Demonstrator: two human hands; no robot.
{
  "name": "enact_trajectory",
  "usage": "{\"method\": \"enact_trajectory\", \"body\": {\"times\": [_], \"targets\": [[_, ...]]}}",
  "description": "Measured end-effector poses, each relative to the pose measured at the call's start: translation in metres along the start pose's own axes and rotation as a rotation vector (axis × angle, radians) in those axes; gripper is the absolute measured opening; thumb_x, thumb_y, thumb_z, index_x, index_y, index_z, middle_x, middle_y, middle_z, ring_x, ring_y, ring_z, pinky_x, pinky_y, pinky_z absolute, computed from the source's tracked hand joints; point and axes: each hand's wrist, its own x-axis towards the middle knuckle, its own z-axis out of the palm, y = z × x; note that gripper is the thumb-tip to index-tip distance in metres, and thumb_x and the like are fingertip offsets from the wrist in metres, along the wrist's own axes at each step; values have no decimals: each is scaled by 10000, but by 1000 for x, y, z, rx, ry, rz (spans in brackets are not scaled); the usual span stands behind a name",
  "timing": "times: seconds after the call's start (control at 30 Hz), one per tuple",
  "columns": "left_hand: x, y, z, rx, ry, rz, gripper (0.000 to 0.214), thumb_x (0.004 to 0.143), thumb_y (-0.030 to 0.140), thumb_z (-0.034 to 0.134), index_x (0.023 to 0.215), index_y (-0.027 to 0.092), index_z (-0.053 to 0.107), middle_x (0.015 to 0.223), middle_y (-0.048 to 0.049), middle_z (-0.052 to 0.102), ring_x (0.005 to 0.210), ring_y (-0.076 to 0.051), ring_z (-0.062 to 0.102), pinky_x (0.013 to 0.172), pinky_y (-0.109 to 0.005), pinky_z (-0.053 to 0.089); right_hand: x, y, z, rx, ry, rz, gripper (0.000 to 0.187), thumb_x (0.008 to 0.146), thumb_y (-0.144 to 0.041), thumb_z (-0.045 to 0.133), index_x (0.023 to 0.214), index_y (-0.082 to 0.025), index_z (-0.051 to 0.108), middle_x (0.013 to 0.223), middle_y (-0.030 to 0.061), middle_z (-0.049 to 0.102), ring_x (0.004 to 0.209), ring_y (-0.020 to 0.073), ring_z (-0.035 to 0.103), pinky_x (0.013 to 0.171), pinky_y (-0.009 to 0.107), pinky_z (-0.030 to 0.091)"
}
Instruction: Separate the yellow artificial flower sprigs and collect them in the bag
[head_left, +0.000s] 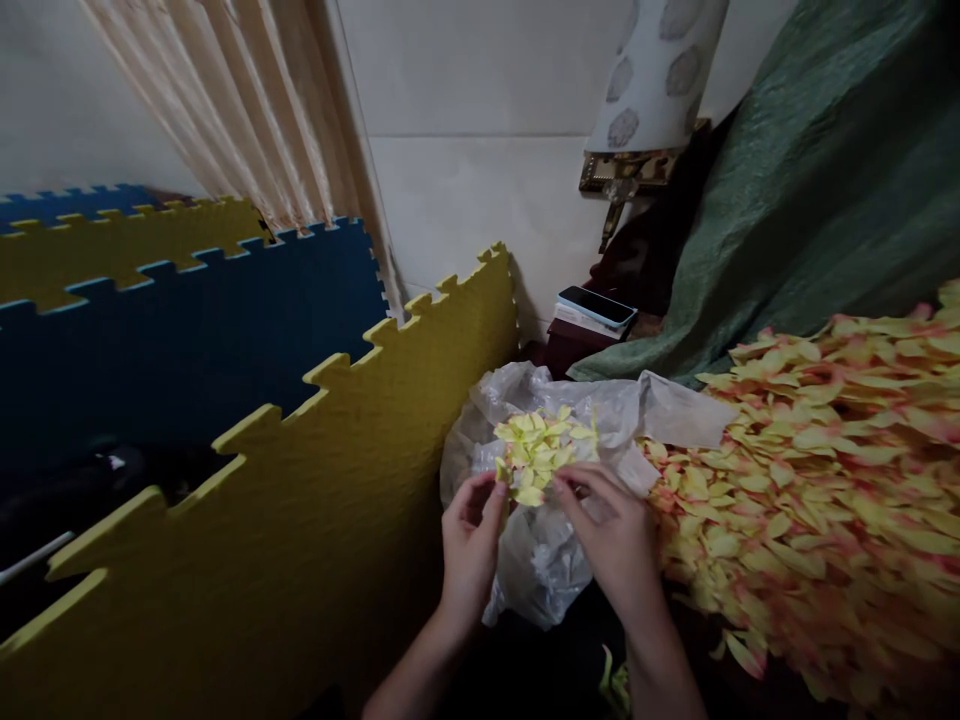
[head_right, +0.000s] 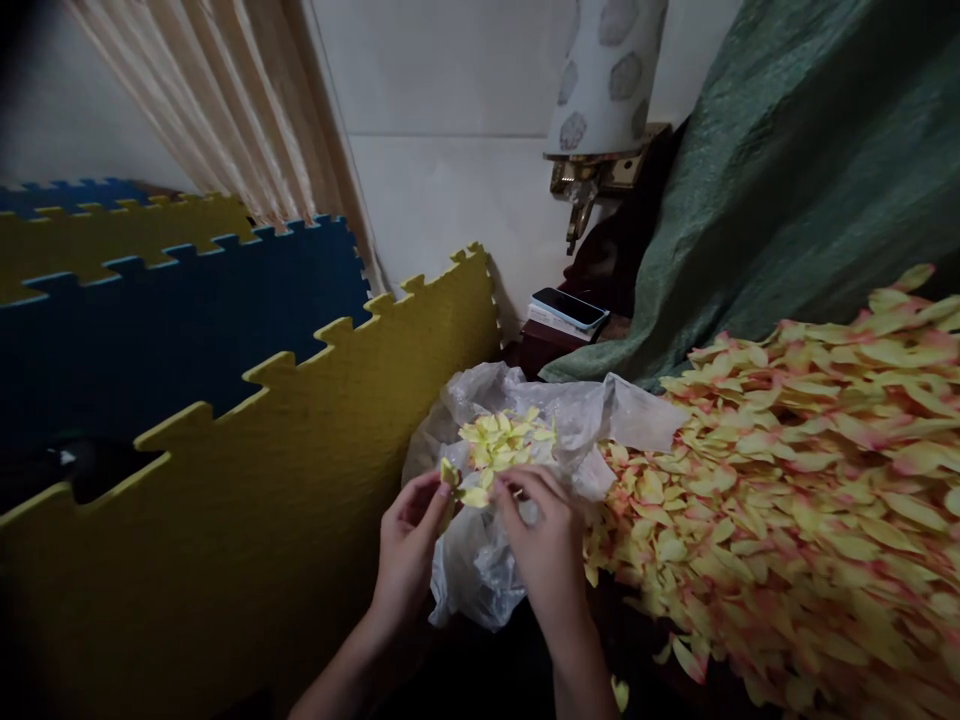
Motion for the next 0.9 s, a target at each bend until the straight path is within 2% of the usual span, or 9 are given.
{"method": "enact_trajectory", "body": {"times": [0.1,0.2,0.37,0.5,0.77,0.9], "targets": [[-8,10,-2,30,-151,-85,271,687,354,808,887,178,760,829,-53,755,721,-159,669,635,-229,534,-18,-13,7,283,-129,96,107,787,-291,702,828,-193,707,828,48,706,759,186,702,702,288,598],[-16,16,-3,63,-250,-157,288,673,388,812,872,181,784,779,-63,764,598,-142,634,497,-203,485,-25,-19,7,369,-106,174,123,722,-273,765,792,-190,706,802,30,705,746,178,709,694,262,601],[-22,16,-4,33,-287,-220,220,690,347,814,856,204,796,823,-62,780,642,-134,634,606,-220,501,-24,-17,-1,409,-90,234,121,683,-266,788,732,-189,709,710,14,704,672,169,703,644,250,597],[-23,14,-5,51,-318,-221,219,701,346,808,871,208,800,807,-62,778,676,-141,646,632,-217,489,-25,-16,-6,429,-105,267,113,682,-266,787,731,-193,716,708,17,712,670,169,702,619,237,585],[-26,16,-3,61,-324,-230,237,685,350,817,862,194,795,864,-82,781,765,-194,684,711,-276,517,-27,-18,-10,459,-127,289,126,650,-220,810,723,-199,709,714,-2,704,678,145,698,649,201,576],[-27,15,-2,40,-325,-241,217,683,326,825,856,198,797,876,-76,783,773,-179,684,736,-262,513,-27,-15,-11,479,-122,317,120,644,-189,808,715,-217,715,703,-21,705,676,123,692,651,167,562]]}}
